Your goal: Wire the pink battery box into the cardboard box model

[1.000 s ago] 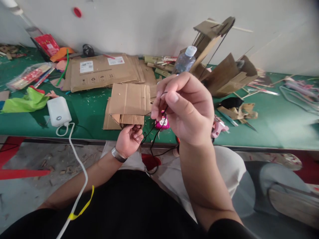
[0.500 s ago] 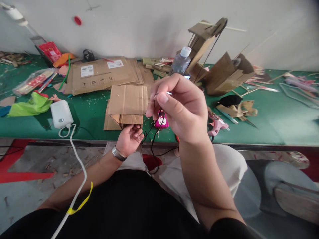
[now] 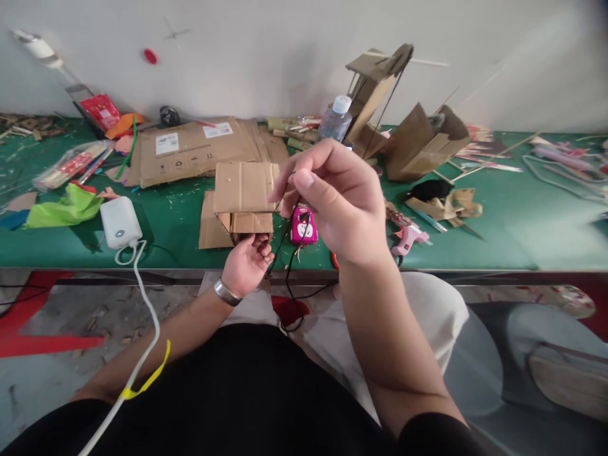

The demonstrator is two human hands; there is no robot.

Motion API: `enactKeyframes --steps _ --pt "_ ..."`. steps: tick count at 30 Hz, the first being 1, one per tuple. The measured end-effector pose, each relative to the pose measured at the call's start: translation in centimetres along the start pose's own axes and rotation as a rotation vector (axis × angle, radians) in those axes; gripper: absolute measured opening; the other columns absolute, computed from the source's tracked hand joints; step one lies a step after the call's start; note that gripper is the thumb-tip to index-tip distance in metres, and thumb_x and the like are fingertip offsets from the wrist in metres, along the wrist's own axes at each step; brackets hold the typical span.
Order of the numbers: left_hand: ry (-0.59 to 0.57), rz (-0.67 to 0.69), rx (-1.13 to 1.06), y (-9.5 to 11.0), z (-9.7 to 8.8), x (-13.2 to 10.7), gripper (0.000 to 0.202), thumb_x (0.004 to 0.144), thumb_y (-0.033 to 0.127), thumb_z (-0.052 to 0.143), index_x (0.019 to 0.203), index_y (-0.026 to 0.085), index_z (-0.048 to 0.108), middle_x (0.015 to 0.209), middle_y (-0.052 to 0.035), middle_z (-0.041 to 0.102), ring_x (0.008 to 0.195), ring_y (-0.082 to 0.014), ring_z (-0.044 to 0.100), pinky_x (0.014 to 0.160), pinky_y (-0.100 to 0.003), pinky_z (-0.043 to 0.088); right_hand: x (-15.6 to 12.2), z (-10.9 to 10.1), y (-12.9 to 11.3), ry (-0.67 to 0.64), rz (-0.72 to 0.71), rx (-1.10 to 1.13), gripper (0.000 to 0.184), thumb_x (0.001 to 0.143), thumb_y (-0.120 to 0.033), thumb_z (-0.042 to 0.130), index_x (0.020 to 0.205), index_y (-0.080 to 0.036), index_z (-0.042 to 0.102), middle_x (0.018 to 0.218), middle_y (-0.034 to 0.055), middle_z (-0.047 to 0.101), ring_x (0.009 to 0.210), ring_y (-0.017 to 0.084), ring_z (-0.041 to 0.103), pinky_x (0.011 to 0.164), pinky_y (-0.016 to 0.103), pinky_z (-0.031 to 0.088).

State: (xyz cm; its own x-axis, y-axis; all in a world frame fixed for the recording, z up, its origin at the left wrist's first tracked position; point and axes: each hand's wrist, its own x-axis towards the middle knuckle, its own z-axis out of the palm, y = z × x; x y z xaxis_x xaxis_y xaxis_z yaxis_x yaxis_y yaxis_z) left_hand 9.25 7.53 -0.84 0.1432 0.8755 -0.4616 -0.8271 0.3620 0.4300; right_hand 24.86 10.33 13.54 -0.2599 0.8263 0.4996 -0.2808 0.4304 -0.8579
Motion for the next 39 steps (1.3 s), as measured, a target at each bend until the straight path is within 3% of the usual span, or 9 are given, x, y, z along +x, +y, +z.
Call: enactKeyframes --steps 2,6,9,11,13,16,20,29,39 --pt "-0.027 -0.004 0.073 -0.1 -0.7 -1.3 0.009 0.098 0.021 0.063 0.096 0.018 0.071 0.1 -0.0065 0.072 0.074 -0.0128 0.061 0.062 -0.025 0.049 0.2 0.0 0.3 0.003 -0.005 0.009 0.04 0.096 -0.06 0.075 0.092 -0.024 0.059 0.088 0.0015 0.068 0.086 0.016 0.071 0.064 0.025 0.061" --pt "-0.121 0.039 0.412 -0.2 -3.6 -4.6 0.03 0.091 0.034 0.077 0.116 0.018 0.073 0.108 -0.0087 0.068 0.077 -0.0156 0.064 0.06 -0.027 0.049 0.6 0.0 0.8 -0.002 -0.019 0.013 0.043 0.097 -0.066 0.069 0.095 -0.024 0.058 0.09 0.0024 0.069 0.091 0.016 0.071 0.066 0.025 0.061" --pt "-0.104 0.459 0.659 1.1 -5.2 -5.8 0.026 0.087 0.037 0.084 0.098 0.02 0.069 0.084 -0.0008 0.058 0.07 -0.0121 0.057 0.064 -0.025 0.049 0.6 -0.1 0.8 0.003 -0.035 -0.005 0.044 0.095 -0.067 0.07 0.093 -0.025 0.058 0.092 0.003 0.071 0.088 0.016 0.07 0.064 0.025 0.061" --pt "-0.021 0.768 0.756 2.9 -5.3 -5.1 0.043 0.077 0.027 0.094 0.108 0.025 0.065 0.099 -0.0008 0.06 0.087 -0.0131 0.061 0.083 -0.025 0.053 0.6 -0.2 0.8 0.011 -0.039 -0.034 0.044 0.095 -0.067 0.071 0.092 -0.025 0.058 0.094 0.0035 0.072 0.086 0.016 0.069 0.064 0.026 0.061" --pt "-0.02 0.931 0.879 5.2 -4.7 -3.4 0.075 0.06 0.021 0.103 0.122 0.027 0.062 0.125 -0.0044 0.06 0.114 -0.0185 0.063 0.101 -0.029 0.053 0.6 -0.2 0.9 0.016 -0.04 -0.065 0.043 0.095 -0.067 0.071 0.092 -0.026 0.059 0.096 0.0039 0.072 0.084 0.016 0.068 0.066 0.027 0.062" --pt "-0.128 0.848 1.202 8.3 -3.5 0.0 0.096 0.045 0.023 0.108 0.129 0.021 0.062 0.145 -0.0133 0.058 0.148 -0.0346 0.049 0.122 -0.043 0.043 0.7 -0.2 0.9 0.011 -0.035 -0.084 0.044 0.095 -0.068 0.07 0.092 -0.026 0.058 0.096 0.0037 0.072 0.086 0.016 0.068 0.069 0.028 0.062" --pt "-0.303 0.621 1.402 10.3 -2.7 3.1 0.091 0.045 0.03 0.107 0.127 0.02 0.07 0.142 -0.0152 0.068 0.146 -0.0388 0.053 0.132 -0.056 0.03 0.8 -0.5 0.8 0.001 -0.038 -0.064 0.045 0.093 -0.069 0.072 0.092 -0.026 0.058 0.097 0.0038 0.071 0.088 0.017 0.068 0.066 0.028 0.062" --pt "-0.324 0.65 1.444 13.2 -1.2 2.6 0.068 0.068 0.051 0.096 0.123 0.018 0.071 0.125 -0.0145 0.076 0.125 -0.0349 0.069 0.114 -0.05 0.054 1.3 -2.5 0.6 0.115 -0.089 -0.125 0.039 0.092 -0.063 0.077 0.091 -0.028 0.06 0.092 0.0006 0.067 0.082 0.016 0.069 0.056 0.025 0.059" --pt "-0.297 0.565 1.46 15.3 0.0 1.9 0.063 0.067 0.044 0.098 0.122 0.024 0.074 0.13 -0.0098 0.077 0.124 -0.0341 0.07 0.113 -0.048 0.053 1.1 -3.0 -0.5 0.15 -0.116 -0.107 0.04 0.095 -0.067 0.071 0.091 -0.029 0.056 0.085 -0.0017 0.071 0.067 0.013 0.07 0.05 0.025 0.054"
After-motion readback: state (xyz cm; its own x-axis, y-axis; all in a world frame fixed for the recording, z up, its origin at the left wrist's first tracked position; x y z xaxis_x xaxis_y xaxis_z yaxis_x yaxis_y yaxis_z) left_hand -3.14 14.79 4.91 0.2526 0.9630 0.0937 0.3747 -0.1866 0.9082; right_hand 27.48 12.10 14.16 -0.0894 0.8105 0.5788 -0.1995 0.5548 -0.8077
